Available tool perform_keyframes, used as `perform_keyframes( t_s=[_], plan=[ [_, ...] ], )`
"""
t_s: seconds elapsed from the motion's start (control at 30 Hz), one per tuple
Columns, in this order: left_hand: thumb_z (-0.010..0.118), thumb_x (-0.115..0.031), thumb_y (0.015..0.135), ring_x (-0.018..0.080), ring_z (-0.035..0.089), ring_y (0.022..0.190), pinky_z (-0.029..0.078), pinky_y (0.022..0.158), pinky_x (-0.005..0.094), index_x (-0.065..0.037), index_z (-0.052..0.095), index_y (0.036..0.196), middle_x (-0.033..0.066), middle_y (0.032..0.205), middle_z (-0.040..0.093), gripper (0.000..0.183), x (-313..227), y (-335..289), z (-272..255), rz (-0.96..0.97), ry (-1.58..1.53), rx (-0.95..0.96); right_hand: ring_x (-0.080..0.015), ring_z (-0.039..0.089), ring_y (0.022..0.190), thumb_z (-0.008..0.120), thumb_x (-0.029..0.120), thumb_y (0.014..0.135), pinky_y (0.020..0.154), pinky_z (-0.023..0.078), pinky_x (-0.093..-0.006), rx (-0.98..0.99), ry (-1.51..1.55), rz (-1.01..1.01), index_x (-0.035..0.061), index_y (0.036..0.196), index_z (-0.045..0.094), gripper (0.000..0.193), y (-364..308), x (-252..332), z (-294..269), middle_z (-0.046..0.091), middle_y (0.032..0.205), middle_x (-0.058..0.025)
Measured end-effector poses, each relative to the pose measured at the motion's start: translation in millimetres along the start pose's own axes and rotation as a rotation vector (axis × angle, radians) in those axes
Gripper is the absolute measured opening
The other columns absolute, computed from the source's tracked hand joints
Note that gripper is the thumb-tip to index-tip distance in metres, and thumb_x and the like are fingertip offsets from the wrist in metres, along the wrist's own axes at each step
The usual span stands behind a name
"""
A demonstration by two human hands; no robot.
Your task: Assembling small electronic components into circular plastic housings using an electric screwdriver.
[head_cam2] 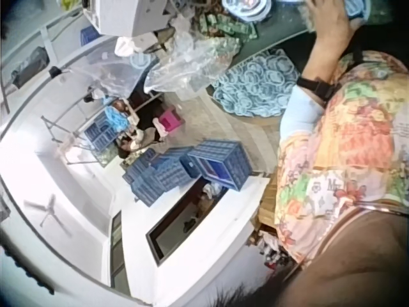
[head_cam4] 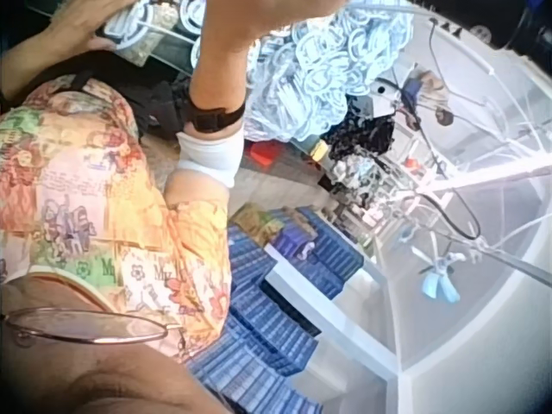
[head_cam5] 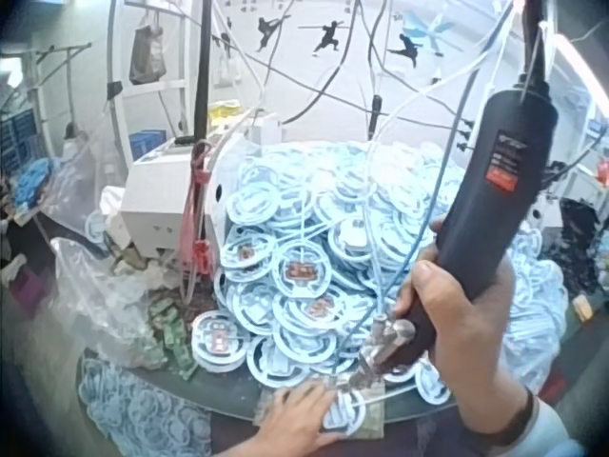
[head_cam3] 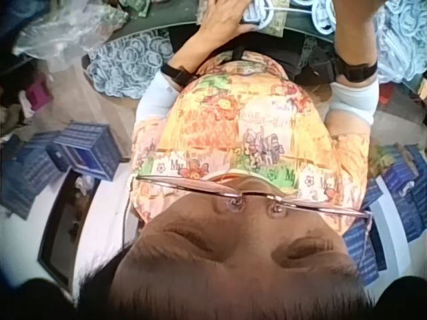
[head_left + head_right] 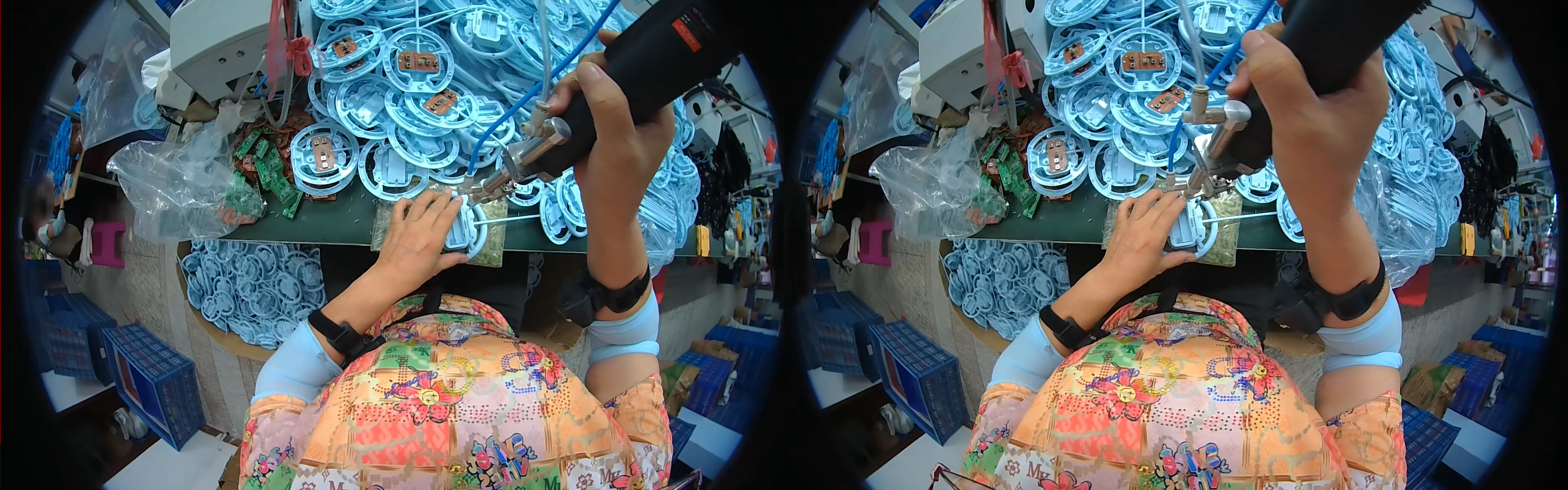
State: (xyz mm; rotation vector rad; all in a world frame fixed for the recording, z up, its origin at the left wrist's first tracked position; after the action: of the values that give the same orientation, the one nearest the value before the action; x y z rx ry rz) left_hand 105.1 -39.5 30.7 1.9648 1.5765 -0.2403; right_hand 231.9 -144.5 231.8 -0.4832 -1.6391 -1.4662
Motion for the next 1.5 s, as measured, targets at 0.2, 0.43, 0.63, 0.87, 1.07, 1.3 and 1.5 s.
perform_keyframes(
  t_s=[0.2, 0.43, 0.63, 0.87, 1.07, 1.3, 1.5],
  plan=[
    [0.088, -0.032, 0.062, 0.0337, 0.045, 0.127, 0.033, 0.102, 0.0480, -0.002, 0.047, 0.135, 0.0131, 0.134, 0.054, 0.089, -2, 2, 1, 0.006, -0.016, 0.017, -0.0177, 0.064, 0.065, 0.061, 0.000, 0.088, 0.063, 0.052, -0.0304, -0.024, -0.028, -0.035, -0.0050, 0.111, 0.053, 0.025, -11, -9, -6, 0.061, 0.084, -0.0102],
    [0.090, -0.026, 0.060, 0.0364, 0.046, 0.128, 0.034, 0.105, 0.0473, 0.000, 0.044, 0.138, 0.0168, 0.134, 0.053, 0.094, -2, -7, -4, -0.003, -0.057, -0.045, -0.0155, 0.064, 0.066, 0.061, 0.001, 0.089, 0.059, 0.053, -0.0306, 0.029, -0.010, 0.005, -0.0070, 0.119, 0.052, 0.033, -5, -8, -1, 0.062, 0.082, -0.0094],
    [0.091, -0.020, 0.057, 0.0379, 0.050, 0.123, 0.039, 0.103, 0.0463, 0.001, 0.042, 0.139, 0.0210, 0.132, 0.053, 0.098, 0, -16, -9, 0.012, -0.074, -0.184, -0.0177, 0.060, 0.063, 0.059, 0.005, 0.088, 0.059, 0.051, -0.0316, -0.004, -0.102, -0.078, -0.0094, 0.123, 0.049, 0.039, -6, 44, -15, 0.059, 0.080, -0.0118],
    [0.091, -0.020, 0.056, 0.0381, 0.050, 0.122, 0.040, 0.102, 0.0463, 0.000, 0.043, 0.139, 0.0209, 0.130, 0.054, 0.098, 4, -17, -10, -0.016, -0.066, -0.235, -0.0184, 0.061, 0.064, 0.060, 0.001, 0.086, 0.061, 0.051, -0.0318, 0.026, 0.017, -0.003, -0.0105, 0.121, 0.049, 0.039, -26, 21, -2, 0.058, 0.079, -0.0113],
    [0.091, -0.022, 0.056, 0.0380, 0.050, 0.122, 0.038, 0.103, 0.0471, 0.000, 0.042, 0.140, 0.0197, 0.129, 0.054, 0.100, 4, -14, -8, -0.020, -0.073, -0.223, -0.0127, 0.064, 0.062, 0.066, -0.001, 0.085, 0.059, 0.051, -0.0246, -0.020, 0.111, 0.008, -0.0050, 0.110, 0.054, 0.029, -33, -1, -4, 0.065, 0.077, -0.0078],
    [0.090, -0.021, 0.058, 0.0377, 0.050, 0.121, 0.039, 0.101, 0.0465, -0.001, 0.048, 0.135, 0.0181, 0.128, 0.055, 0.090, 6, -15, -8, -0.044, -0.072, -0.207, -0.0150, 0.063, 0.063, 0.063, 0.000, 0.087, 0.059, 0.051, -0.0280, 0.013, 0.034, 0.001, -0.0066, 0.117, 0.052, 0.033, -24, 3, -1, 0.062, 0.079, -0.0090],
    [0.088, -0.023, 0.061, 0.0322, 0.054, 0.113, 0.039, 0.094, 0.0445, -0.004, 0.057, 0.123, 0.0121, 0.119, 0.057, 0.071, -16, -10, -25, 0.014, -0.090, -0.284, -0.0162, 0.060, 0.064, 0.063, 0.014, 0.087, 0.058, 0.051, -0.0288, -0.015, -0.151, -0.055, -0.0117, 0.125, 0.049, 0.048, -7, 53, -3, 0.058, 0.080, -0.0095]
  ],
)
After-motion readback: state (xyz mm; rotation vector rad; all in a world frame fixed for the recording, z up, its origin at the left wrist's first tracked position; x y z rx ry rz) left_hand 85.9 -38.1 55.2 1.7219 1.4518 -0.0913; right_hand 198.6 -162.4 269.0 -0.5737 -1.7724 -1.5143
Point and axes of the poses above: each hand's wrist, its own y-axis towards the middle knuckle, its own z-axis out of the palm, x = y × z, the point moved 7 cm from there along y, towards the middle knuckle
